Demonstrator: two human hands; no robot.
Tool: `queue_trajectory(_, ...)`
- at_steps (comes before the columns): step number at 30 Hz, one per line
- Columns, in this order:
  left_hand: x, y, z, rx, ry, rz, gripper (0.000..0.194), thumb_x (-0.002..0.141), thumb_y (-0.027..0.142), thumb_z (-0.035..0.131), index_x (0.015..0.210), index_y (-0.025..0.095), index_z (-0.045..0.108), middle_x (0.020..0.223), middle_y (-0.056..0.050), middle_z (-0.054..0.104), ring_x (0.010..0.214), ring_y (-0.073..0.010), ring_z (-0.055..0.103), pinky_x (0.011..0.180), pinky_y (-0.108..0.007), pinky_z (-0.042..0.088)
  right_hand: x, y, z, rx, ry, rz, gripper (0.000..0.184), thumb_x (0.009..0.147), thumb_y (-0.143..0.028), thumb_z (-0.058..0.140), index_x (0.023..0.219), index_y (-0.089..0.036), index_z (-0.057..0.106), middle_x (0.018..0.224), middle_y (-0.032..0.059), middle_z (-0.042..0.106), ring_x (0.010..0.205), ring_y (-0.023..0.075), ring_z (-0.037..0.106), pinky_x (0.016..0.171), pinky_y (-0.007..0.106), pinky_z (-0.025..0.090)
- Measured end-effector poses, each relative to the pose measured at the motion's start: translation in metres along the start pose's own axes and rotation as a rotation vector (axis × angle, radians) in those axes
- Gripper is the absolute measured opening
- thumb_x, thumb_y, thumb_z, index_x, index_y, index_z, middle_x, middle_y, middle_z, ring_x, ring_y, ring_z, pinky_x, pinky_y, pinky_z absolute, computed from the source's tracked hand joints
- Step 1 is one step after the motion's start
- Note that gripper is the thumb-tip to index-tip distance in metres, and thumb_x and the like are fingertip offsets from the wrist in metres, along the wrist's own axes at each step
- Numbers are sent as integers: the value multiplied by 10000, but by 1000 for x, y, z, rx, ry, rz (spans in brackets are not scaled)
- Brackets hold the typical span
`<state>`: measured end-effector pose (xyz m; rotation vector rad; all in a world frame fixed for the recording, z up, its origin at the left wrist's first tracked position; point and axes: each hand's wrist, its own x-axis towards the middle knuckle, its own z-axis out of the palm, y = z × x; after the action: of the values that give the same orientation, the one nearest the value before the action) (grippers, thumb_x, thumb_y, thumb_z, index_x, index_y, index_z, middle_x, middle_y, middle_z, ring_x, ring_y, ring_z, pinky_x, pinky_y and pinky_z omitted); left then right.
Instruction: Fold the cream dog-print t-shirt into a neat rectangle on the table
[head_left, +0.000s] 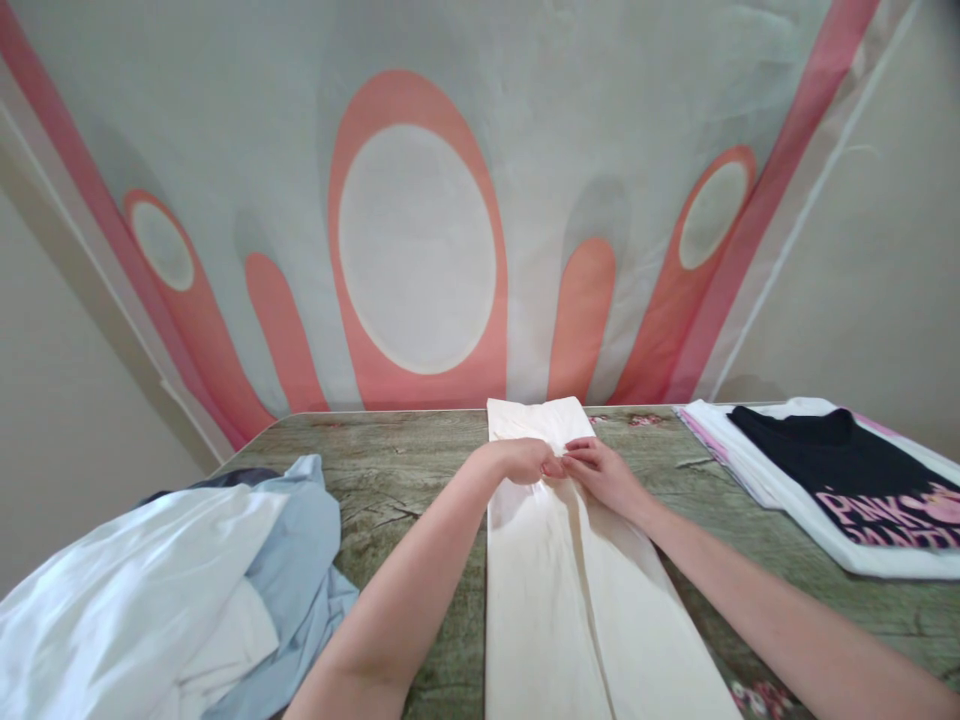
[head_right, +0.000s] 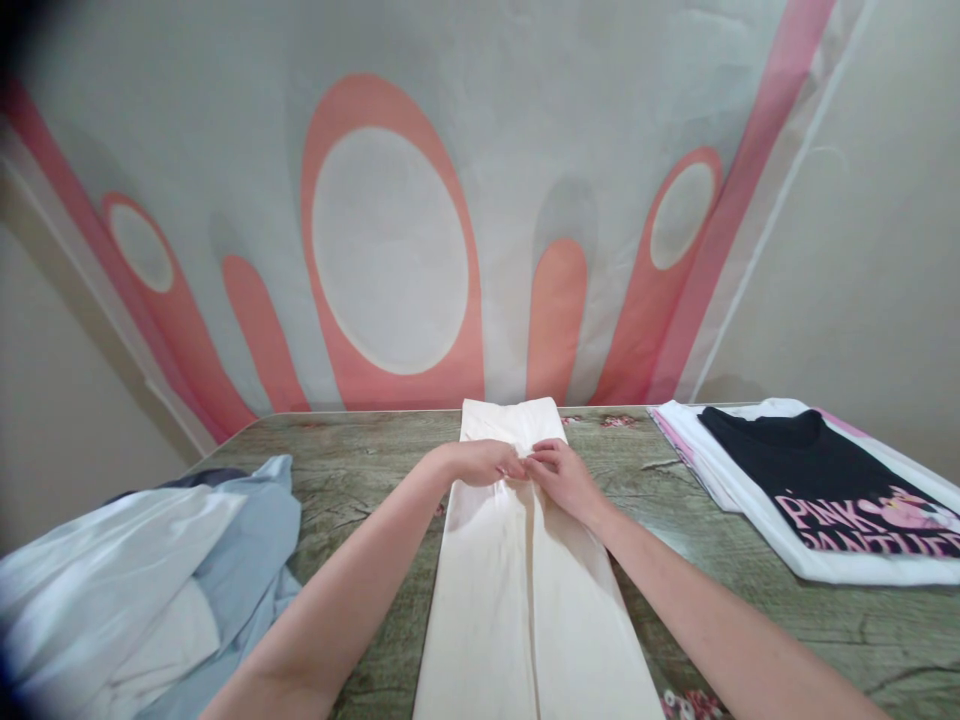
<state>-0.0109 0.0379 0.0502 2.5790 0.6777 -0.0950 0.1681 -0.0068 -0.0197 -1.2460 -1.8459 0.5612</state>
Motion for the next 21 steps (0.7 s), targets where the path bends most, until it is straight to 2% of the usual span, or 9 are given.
queue_trajectory(2, -4, -1, -4, -99, -48, 20, 383, 603, -33, 422, 808, 168, 676, 761, 26, 667, 707, -111, 575, 646, -174, 417, -1, -1, 0, -20, -17, -9, 234, 820, -329, 508, 834, -214, 711, 1038, 77, 563, 987, 205, 534, 894, 363, 403)
queue_trajectory(4, -10, -2, -11, -194, -15, -31, 408, 625, -19, 419, 894, 155, 671, 815, -1, 678, 740, -114, 596, 651, -175, 433, -2, -3, 1, -54, -30, -35, 229, 824, -293, 499, 875, -214, 708, 1083, 84, 552, 1020, 210, 522, 920, 377, 388)
queue_trajectory(6, -16, -3, -18, -237, 90, -156, 348, 662, 28, 446, 910, 130, 668, 792, -29, 684, 708, -120, 613, 617, -181, 447, -4, -4, 2, -103, -26, -77, 229, 820, -263, 499, 913, -209, 701, 1116, 93, 544, 1043, 219, 509, 932, 393, 378)
queue_trajectory(10, -23, -10, -25, -195, 354, -497, 189, 731, 151, 506, 831, 101, 659, 681, -51, 681, 630, -129, 628, 599, -194, 461, -8, -7, 7, -209, 9, -203, 226, 800, -218, 519, 950, -206, 687, 1139, 105, 533, 1062, 238, 482, 921, 413, 383)
queue_trajectory(12, -21, -15, -22, -174, 412, -594, 202, 773, 226, 506, 791, 84, 649, 635, -71, 674, 609, -141, 635, 606, -208, 470, -9, -7, 9, -254, 23, -275, 221, 784, -187, 529, 941, -209, 682, 1141, 103, 528, 1060, 240, 473, 912, 412, 387)
queue_trajectory(14, -17, -21, -15, -210, 402, -636, 321, 827, 314, 457, 728, 65, 634, 594, -102, 661, 559, -157, 635, 576, -227, 478, -10, -8, 10, -290, 31, -322, 228, 759, -150, 537, 930, -210, 675, 1142, 101, 523, 1058, 241, 467, 907, 411, 389)
queue_trajectory(16, -12, -27, -7, -341, 382, -690, 428, 862, 380, 399, 691, 51, 612, 570, -128, 648, 491, -167, 623, 515, -239, 479, -11, -10, 9, -312, 26, -331, 253, 731, -119, 543, 935, -210, 662, 1127, 97, 523, 1050, 241, 466, 898, 410, 392)
queue_trajectory(18, -7, -32, 1, -499, 395, -744, 432, 868, 393, 398, 747, 28, 594, 570, -141, 644, 443, -171, 608, 456, -242, 471, -11, -12, 8, -319, 21, -318, 277, 705, -99, 546, 938, -208, 649, 1077, 91, 533, 1020, 236, 476, 883, 404, 398)
queue_trajectory(21, -4, -38, 6, -635, 484, -769, 346, 834, 326, 504, 950, 3, 538, 600, -122, 649, 452, -162, 608, 434, -224, 470, -12, -14, 6, -296, 17, -295, 301, 678, -84, 545, 941, -203, 631, 1005, 80, 542, 958, 220, 495, 859, 382, 408)
